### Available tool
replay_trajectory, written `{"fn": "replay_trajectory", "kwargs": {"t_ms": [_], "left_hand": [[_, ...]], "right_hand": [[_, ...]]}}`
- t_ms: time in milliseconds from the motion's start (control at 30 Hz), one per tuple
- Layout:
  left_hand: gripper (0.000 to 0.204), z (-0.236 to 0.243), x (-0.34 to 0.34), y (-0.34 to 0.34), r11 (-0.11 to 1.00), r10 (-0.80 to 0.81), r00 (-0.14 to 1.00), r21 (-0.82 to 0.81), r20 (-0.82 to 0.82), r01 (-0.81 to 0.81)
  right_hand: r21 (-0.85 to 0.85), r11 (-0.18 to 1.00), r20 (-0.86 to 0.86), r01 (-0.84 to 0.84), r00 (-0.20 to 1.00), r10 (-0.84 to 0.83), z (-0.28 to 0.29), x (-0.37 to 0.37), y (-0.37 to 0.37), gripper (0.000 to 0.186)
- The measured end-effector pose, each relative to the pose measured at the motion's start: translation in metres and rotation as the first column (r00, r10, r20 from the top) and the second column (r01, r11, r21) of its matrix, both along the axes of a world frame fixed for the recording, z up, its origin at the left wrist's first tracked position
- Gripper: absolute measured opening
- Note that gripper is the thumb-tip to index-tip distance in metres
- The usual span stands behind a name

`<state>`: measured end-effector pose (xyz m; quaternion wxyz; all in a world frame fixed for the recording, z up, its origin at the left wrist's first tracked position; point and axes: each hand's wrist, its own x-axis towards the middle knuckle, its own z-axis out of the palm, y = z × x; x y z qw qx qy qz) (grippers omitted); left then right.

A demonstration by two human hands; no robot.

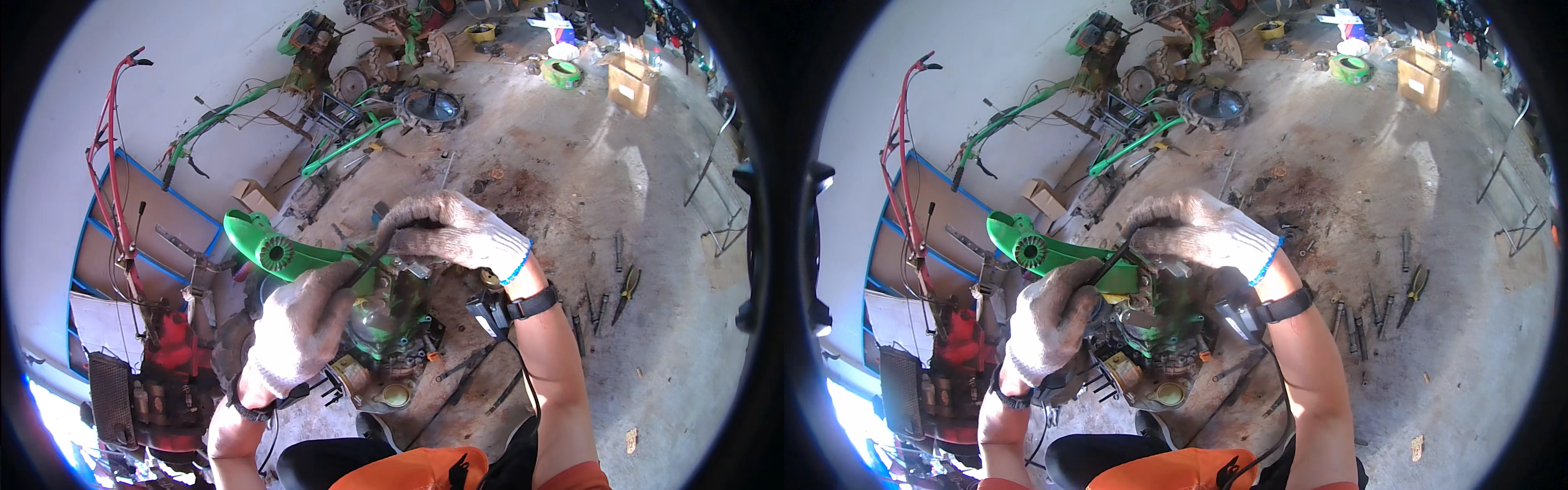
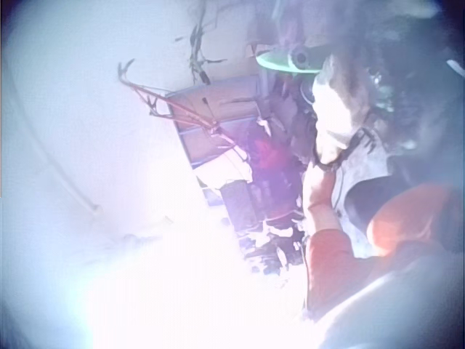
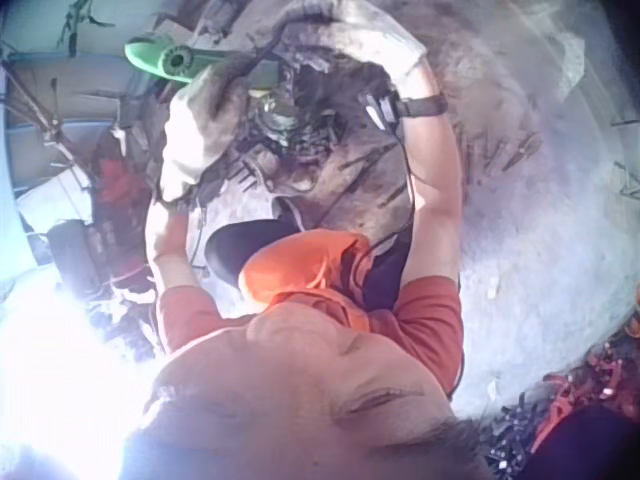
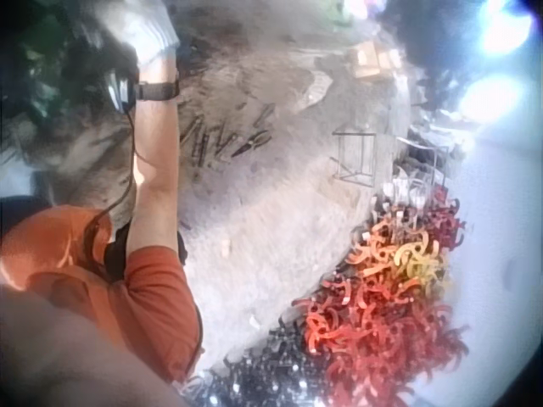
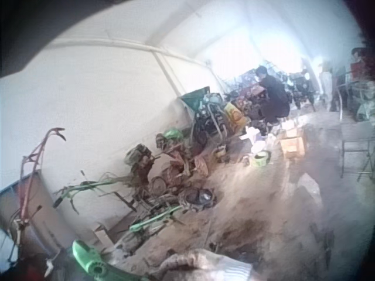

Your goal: The person uses a wrench to loosen and remove bolts from a green lawnmower engine, then wipes the engine surface with a cloth. The person handles bolts and a wrench throughout the clip.

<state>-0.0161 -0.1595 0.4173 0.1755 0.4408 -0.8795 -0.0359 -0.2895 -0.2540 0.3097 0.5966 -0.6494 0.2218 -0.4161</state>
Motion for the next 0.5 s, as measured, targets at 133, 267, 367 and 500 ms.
{"fn": "replay_trajectory", "kwargs": {"t_ms": [133, 267, 367, 500], "left_hand": [[0.030, -0.010, -0.009, -0.006, 0.996, 0.066, 0.986, -0.075, 0.151, -0.056], [0.030, -0.025, -0.005, -0.013, 0.997, 0.040, 0.944, -0.076, 0.328, -0.016], [0.042, -0.035, -0.001, -0.018, 0.992, -0.054, 0.924, -0.088, 0.378, 0.094], [0.045, -0.038, -0.002, -0.020, 0.996, -0.035, 0.906, -0.057, 0.421, 0.065]], "right_hand": [[-0.152, 0.975, -0.184, 0.163, 0.964, -0.190, -0.036, 0.008, -0.030, 0.026], [-0.082, 0.986, -0.345, 0.147, 0.924, -0.166, -0.070, 0.007, -0.047, 0.029], [-0.126, 0.986, -0.318, 0.106, 0.938, -0.141, -0.087, 0.008, -0.050, 0.035], [-0.176, 0.982, -0.376, 0.069, 0.917, -0.132, -0.090, 0.017, -0.051, 0.038]]}}
